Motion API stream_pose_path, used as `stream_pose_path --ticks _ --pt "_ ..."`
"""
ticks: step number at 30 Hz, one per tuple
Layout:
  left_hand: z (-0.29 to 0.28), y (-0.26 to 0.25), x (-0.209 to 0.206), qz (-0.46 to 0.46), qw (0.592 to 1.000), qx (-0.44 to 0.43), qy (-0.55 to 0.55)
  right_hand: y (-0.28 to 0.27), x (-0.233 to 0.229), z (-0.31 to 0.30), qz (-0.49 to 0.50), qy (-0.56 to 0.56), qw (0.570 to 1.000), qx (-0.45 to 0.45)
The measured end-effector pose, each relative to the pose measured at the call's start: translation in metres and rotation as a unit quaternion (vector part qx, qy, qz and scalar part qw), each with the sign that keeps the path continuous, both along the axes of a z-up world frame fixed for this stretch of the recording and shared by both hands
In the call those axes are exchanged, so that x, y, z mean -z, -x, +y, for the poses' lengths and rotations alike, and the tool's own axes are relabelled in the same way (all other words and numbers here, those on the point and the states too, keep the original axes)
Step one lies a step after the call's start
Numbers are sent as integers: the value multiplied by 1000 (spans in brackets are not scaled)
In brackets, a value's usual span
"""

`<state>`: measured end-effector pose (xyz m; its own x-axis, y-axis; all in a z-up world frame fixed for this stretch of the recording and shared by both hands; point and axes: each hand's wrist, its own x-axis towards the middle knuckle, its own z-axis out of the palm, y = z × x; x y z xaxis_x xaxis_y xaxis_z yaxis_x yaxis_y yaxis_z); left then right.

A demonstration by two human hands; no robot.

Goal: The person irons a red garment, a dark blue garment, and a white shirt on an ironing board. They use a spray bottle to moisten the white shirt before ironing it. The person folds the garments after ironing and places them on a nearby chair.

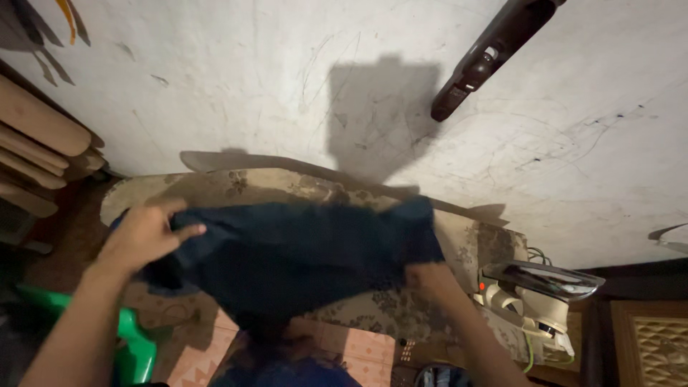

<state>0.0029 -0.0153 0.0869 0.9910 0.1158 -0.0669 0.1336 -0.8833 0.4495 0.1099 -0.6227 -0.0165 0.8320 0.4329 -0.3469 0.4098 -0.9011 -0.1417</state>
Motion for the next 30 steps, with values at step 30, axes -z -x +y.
stream_pose_path --ticks 30 --pt "-100 -81 52 -182 980 81 0 -2 12 -28 -257 -167 906 293"
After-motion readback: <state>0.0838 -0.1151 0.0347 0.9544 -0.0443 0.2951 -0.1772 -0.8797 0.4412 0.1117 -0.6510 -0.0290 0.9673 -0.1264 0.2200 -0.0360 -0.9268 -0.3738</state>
